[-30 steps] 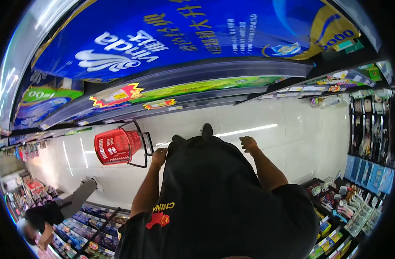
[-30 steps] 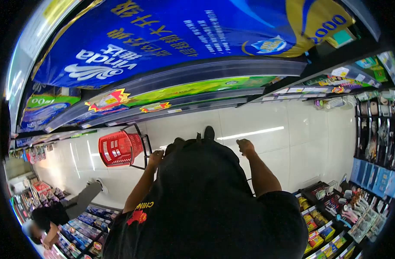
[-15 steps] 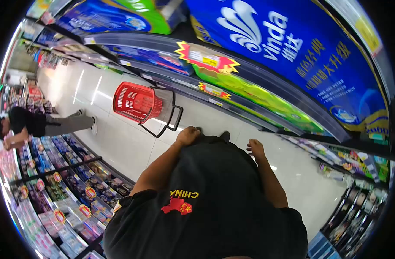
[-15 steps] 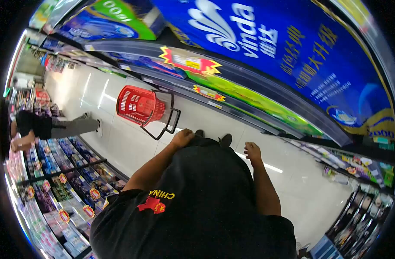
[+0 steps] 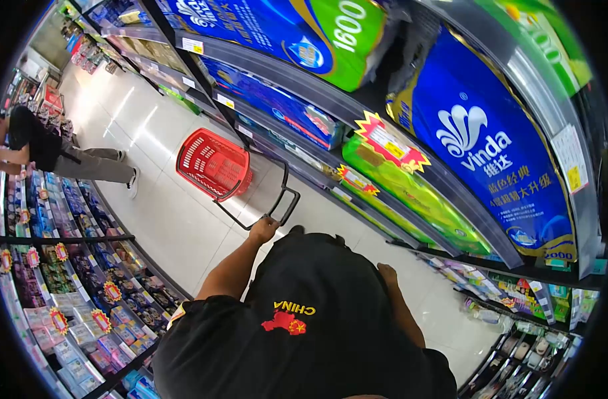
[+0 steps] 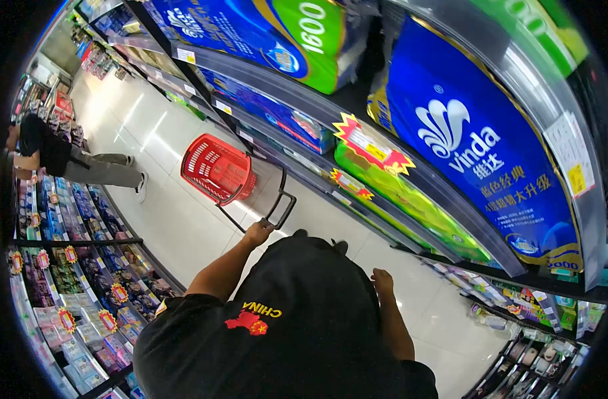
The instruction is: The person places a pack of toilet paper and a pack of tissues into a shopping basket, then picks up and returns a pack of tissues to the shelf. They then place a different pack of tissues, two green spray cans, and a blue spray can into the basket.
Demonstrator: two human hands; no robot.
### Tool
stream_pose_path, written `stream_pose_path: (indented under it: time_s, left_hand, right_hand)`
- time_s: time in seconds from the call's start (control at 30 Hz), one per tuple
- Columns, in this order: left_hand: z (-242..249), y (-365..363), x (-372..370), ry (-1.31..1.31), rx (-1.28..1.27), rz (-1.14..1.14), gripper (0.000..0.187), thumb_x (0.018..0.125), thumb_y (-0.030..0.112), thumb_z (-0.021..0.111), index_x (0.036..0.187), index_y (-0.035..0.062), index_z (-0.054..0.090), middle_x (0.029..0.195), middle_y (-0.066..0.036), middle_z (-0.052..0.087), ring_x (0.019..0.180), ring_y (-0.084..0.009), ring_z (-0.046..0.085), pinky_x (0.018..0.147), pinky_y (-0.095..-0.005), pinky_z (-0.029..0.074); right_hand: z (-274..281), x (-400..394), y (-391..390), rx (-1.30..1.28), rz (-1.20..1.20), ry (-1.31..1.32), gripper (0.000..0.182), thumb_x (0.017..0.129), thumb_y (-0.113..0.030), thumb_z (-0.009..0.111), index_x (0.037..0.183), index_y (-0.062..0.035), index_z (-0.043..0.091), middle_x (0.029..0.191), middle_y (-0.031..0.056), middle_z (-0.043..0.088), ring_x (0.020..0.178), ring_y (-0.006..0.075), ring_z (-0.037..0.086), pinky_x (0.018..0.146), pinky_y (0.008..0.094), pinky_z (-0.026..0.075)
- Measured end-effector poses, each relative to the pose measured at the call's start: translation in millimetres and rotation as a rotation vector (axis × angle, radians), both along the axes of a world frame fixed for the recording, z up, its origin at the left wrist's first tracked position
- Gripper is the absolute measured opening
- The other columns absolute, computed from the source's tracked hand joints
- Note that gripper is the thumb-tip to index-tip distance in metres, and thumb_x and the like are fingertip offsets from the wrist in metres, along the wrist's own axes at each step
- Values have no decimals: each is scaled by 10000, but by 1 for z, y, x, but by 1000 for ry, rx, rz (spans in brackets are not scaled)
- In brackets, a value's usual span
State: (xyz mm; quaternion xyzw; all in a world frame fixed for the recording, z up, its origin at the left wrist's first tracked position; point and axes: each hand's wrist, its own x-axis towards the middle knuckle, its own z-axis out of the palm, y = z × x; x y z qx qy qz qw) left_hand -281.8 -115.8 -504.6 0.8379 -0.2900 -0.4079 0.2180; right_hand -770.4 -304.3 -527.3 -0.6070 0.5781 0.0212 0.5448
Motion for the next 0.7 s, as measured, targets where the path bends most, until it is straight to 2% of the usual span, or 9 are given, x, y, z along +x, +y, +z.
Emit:
stream_pose_path:
  time_s: [0.13, 0.17, 0.2, 0.27, 0.33, 0.4, 0.53, 0.67, 0.7]
  left_hand:
    - [5, -1, 2, 18, 64, -16, 498, 878, 469, 581, 1058, 27, 722, 1128, -252, 668, 1113, -383, 624, 965, -438, 480]
    - [-4, -2, 4, 36, 89, -7, 514, 874, 473, 587, 1091, 24, 713, 1154, -250, 661, 1133, -381, 615, 980, -431, 473]
    - [-14, -3, 3, 55, 112, 1, 532, 871, 476, 593, 1123, 21, 704, 1180, -247, 654, 1154, -379, 605, 995, -423, 466]
    - [-18, -8, 0, 20, 104, -8, 670, 853, 495, 609, 1252, -43, 608, 1269, -262, 605, 1233, -361, 556, 1058, -408, 423]
    - [-20, -13, -1, 39, 109, -13, 697, 848, 490, 611, 1290, -47, 574, 1290, -274, 586, 1264, -365, 528, 1081, -404, 401]
    - [-19, -12, -5, 53, 83, 43, 720, 843, 483, 614, 1327, -45, 538, 1330, -291, 548, 1293, -376, 496, 1087, -406, 395]
    - [0, -10, -8, -39, 65, 29, 615, 848, 407, 620, 1275, -31, 563, 1307, -252, 537, 1219, -410, 518, 1062, -441, 414]
    - [-13, -11, -1, -161, -67, -29, 578, 858, 374, 619, 1292, -2, 557, 1291, -222, 545, 1212, -400, 510, 1054, -446, 417]
    - [-14, -14, 2, -143, -57, -82, 589, 862, 385, 615, 1301, -1, 552, 1294, -225, 546, 1219, -404, 505, 1056, -445, 416]
  right_hand:
    - [24, 30, 0, -17, 37, 106, 413, 895, -349, 615, 1093, 13, 630, 955, 99, 682, 776, 184, 632, 640, 342, 505]
    - [9, 24, -3, -442, 672, 194, 339, 924, -292, 566, 1102, -13, 635, 970, 118, 699, 853, 226, 671, 724, 367, 535]
    - [70, 67, 12, 18, -55, 96, 301, 933, -282, 555, 1103, -49, 642, 985, 125, 705, 873, 235, 678, 759, 359, 538]
    - [47, 56, 19, -192, 170, -66, 333, 924, -322, 585, 1121, -62, 649, 989, 119, 704, 861, 222, 671, 767, 350, 531]
    - [50, 60, 18, -498, 614, 22, 436, 925, -411, 583, 1125, -32, 659, 968, 99, 700, 851, 186, 653, 765, 326, 515]
    - [94, 85, 31, -90, 156, 96, 435, 925, -429, 560, 1093, -46, 677, 970, 100, 702, 866, 204, 661, 773, 329, 512]
    - [93, 81, 36, -87, 256, 199, 464, 912, -458, 536, 1065, -46, 686, 984, 112, 699, 913, 237, 663, 825, 354, 504]
    - [89, 71, 44, -156, 322, 217, 473, 915, -458, 518, 1049, -38, 690, 992, 126, 700, 944, 245, 663, 857, 358, 499]
    - [99, 78, 50, -35, 167, 199, 486, 912, -463, 522, 1062, -34, 694, 1021, 133, 706, 965, 252, 665, 871, 358, 499]
